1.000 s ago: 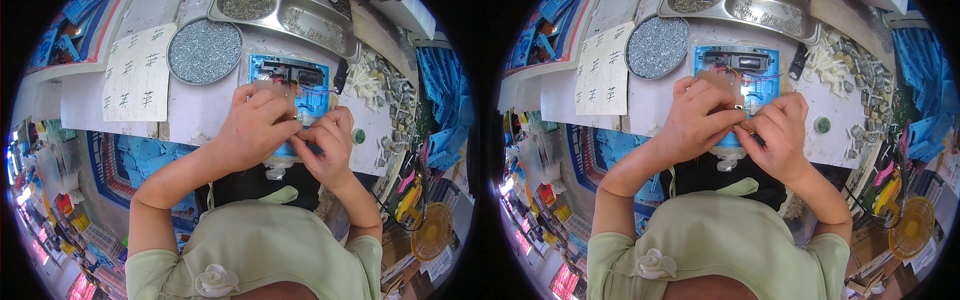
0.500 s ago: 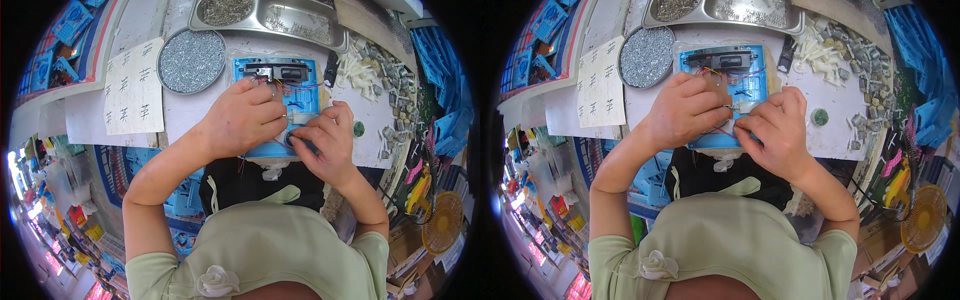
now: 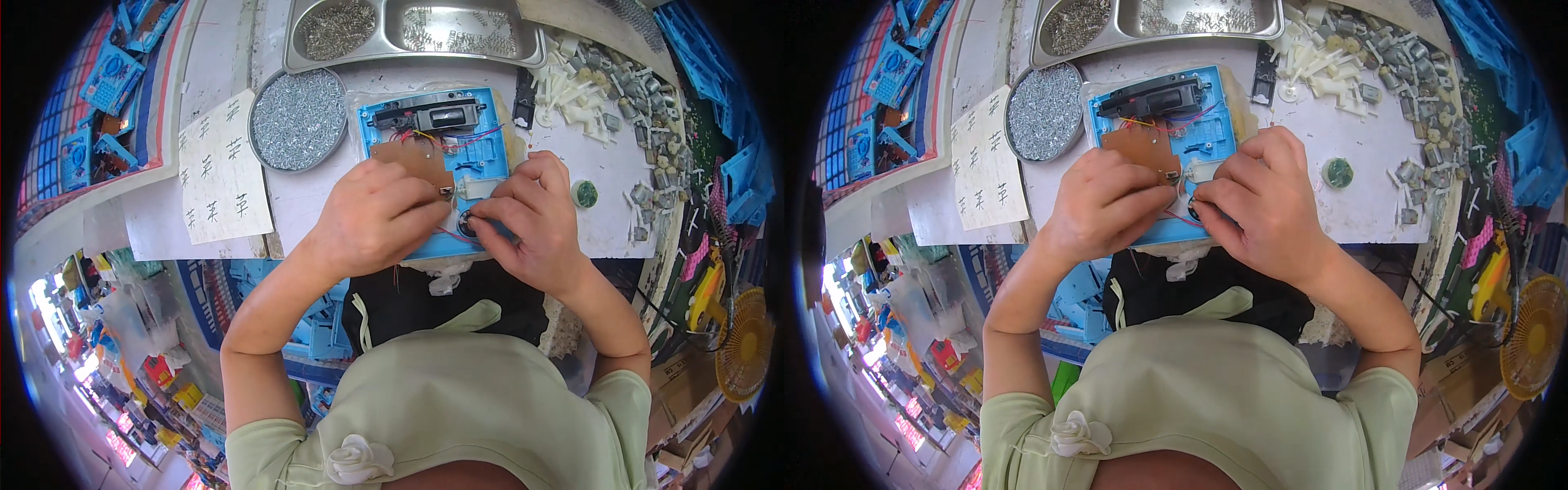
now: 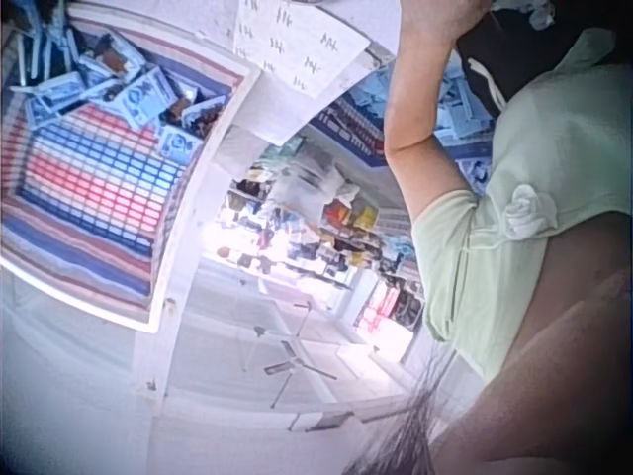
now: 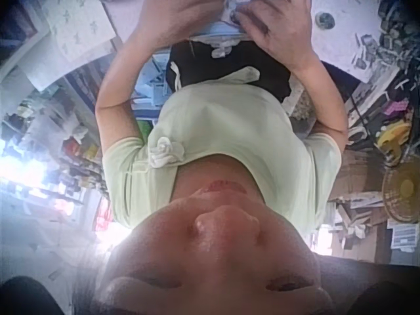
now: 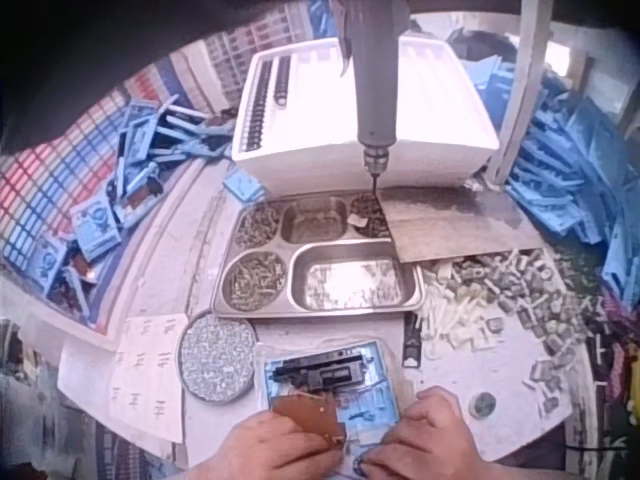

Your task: Assembling a small electronic device by soldering internal components and screwing the plastic casing together.

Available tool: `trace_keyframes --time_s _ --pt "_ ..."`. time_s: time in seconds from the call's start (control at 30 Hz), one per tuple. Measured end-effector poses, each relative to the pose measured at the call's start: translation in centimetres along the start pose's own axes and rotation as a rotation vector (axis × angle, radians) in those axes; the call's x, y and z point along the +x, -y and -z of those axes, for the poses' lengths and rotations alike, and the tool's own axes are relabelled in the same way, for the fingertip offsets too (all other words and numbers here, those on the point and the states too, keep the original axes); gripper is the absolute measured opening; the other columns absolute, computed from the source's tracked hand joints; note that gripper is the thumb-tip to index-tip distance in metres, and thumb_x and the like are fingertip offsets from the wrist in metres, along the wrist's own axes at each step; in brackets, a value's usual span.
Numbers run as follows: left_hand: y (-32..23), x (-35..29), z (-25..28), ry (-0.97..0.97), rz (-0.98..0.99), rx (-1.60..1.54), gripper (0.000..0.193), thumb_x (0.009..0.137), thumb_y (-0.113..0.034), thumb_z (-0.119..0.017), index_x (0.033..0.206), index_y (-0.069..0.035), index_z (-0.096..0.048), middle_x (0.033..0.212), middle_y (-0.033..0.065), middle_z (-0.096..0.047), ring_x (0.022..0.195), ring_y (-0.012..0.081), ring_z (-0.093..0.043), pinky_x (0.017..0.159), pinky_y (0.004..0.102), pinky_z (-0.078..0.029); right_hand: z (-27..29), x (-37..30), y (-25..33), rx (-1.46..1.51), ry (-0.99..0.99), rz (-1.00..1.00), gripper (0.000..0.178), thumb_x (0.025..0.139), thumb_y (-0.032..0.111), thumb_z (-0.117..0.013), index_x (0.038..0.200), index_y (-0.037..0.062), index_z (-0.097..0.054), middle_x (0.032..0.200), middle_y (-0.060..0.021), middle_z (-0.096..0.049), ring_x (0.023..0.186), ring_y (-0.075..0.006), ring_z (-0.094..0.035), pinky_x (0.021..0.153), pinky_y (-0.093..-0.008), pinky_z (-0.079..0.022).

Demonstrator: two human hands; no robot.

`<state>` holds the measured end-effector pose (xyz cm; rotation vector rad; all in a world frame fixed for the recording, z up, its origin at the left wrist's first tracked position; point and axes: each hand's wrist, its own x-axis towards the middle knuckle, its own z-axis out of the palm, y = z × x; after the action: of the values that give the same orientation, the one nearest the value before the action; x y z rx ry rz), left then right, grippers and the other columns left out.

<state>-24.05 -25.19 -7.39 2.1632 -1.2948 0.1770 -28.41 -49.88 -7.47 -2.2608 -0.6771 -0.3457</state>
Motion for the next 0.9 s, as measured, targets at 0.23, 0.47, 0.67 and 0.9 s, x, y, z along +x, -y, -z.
trace_keyframes --time_s 0.23,0.47,0.67,0.9 --pt "-3.1 -0.7 0.1 -0.017 0.36 0.098 0.028 0.071 -0.007 -0.083 0.095 -0.009 -0.068 0.102 0.0069 -0.06 0.094 0.0264 -0.059 0.084 0.0412 -0.041 -0.1 0.9 -0.3 -0.026 0.055 -0.005 0.024 0.067 0.011 -0.083 0.085 0.01 -0.068 0.086 -0.0021 -0.062 0.091 -0.028 -0.056 0.087 -0.0455 -0.043" --pt "-3.4 -1.1 -0.8 -0.04 0.417 0.091 0.027 0.074 -0.008 -0.082 0.096 -0.009 -0.067 0.105 0.0067 -0.06 0.095 0.0264 -0.06 0.086 0.0406 -0.039 -0.4 1.9 -0.1 -0.029 0.135 0.056 0.024 0.068 0.011 -0.083 0.086 0.01 -0.067 0.088 -0.0024 -0.061 0.094 -0.028 -0.056 0.09 -0.048 -0.043" --pt "-3.3 -1.2 -0.9 -0.062 0.402 0.101 0.026 0.074 -0.009 -0.08 0.095 -0.01 -0.066 0.105 0.0051 -0.062 0.096 0.0249 -0.061 0.085 0.0416 -0.038 -1.0 2.3 0.1 -0.036 0.156 0.071 0.024 0.068 0.01 -0.082 0.087 0.0099 -0.068 0.087 -0.002 -0.061 0.093 -0.0269 -0.057 0.091 -0.048 -0.042" --pt "-3.2 -1.4 -1.3 -0.102 0.462 -0.034 0.023 0.073 -0.008 -0.079 0.092 -0.011 -0.066 0.106 0.0045 -0.061 0.097 0.0245 -0.06 0.088 0.0415 -0.037 -1.5 2.2 0.2 -0.058 0.133 0.098 0.023 0.068 0.011 -0.082 0.086 0.0101 -0.067 0.085 -0.0019 -0.059 0.091 -0.0265 -0.056 0.091 -0.0478 -0.042"
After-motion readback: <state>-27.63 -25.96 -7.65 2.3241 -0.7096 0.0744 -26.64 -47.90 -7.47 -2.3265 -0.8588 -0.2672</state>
